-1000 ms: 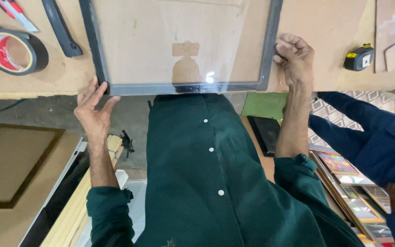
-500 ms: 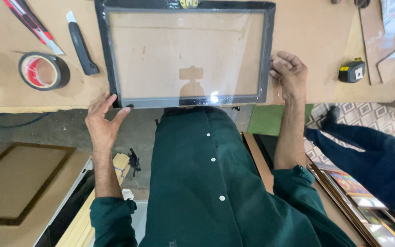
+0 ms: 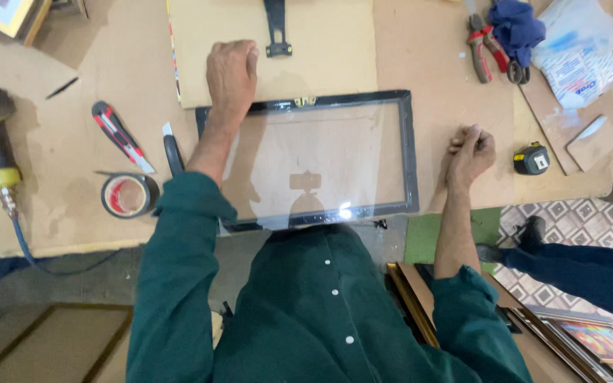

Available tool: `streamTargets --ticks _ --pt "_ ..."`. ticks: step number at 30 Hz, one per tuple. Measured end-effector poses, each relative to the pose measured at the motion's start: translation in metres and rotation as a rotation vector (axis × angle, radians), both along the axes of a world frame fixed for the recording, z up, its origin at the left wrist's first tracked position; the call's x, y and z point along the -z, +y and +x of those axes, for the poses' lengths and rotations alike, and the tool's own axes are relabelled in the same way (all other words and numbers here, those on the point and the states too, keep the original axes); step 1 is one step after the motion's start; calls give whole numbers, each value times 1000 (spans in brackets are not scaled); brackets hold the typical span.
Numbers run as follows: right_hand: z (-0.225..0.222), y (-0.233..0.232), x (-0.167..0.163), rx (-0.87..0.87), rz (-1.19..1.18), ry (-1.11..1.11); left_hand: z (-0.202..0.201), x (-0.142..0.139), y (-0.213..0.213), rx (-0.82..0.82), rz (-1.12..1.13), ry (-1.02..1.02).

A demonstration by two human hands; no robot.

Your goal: The person secures a black frame to a backing board using pliers, then places a glass pane into the frame and presses the edges to seat it. The person uses a hammer to tap the frame edges and checks alignment before finishing.

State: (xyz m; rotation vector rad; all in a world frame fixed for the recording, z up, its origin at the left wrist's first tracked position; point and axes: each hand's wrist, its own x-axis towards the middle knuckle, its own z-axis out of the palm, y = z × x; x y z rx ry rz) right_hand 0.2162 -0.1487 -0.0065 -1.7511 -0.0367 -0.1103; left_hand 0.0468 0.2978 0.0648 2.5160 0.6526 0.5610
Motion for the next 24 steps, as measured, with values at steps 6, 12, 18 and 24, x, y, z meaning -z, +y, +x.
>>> streamTargets --ticks 6,12,18,24 --pt "6 4 10 151 -14 -17 107 2 78 -16 884 53" --pt "14 0 24 223 -79 31 155 27 108 190 989 -90" --pt "13 -7 36 211 -98 23 154 33 113 250 933 -82" --pt "16 -10 43 191 -118 -31 179 47 115 111 944 -100"
